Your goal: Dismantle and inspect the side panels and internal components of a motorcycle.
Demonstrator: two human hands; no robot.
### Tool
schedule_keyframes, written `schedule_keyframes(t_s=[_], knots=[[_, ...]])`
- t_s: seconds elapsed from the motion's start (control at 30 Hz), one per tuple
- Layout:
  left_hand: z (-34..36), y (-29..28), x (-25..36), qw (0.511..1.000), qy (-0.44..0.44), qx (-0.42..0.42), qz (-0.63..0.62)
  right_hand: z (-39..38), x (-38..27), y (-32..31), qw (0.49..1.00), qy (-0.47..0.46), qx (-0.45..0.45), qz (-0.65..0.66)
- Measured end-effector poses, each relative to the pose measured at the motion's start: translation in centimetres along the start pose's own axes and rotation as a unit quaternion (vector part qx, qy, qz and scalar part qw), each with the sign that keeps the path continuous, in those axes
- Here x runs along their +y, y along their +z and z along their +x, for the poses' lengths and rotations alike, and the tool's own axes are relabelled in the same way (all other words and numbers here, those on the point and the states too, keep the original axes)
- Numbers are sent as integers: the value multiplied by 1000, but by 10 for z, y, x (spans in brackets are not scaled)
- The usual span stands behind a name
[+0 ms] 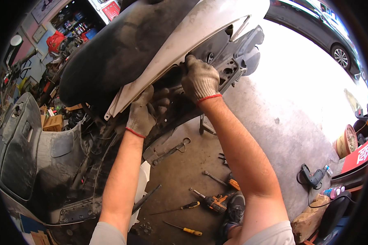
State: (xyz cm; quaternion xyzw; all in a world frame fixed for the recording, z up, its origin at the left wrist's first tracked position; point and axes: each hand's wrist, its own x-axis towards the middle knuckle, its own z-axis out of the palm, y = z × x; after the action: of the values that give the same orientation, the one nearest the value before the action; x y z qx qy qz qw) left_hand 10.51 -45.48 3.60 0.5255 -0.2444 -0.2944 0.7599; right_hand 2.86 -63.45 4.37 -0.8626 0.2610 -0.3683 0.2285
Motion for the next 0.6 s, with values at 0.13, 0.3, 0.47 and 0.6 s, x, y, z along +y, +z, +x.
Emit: schedule_keyframes(t_s=[0.13,0.3,0.47,0.6], knots=[[11,20,-15,994,35,97,-27,1,-3,0,1000,4,3,-10],[17,26,-20,980,116,161,3,3,-11,1,998,56,-6,3],[19,23,-23,974,116,193,24,5,-11,7,990,115,-9,76],[26,18,-30,973,148,175,25,11,-3,17,964,171,-29,203]])
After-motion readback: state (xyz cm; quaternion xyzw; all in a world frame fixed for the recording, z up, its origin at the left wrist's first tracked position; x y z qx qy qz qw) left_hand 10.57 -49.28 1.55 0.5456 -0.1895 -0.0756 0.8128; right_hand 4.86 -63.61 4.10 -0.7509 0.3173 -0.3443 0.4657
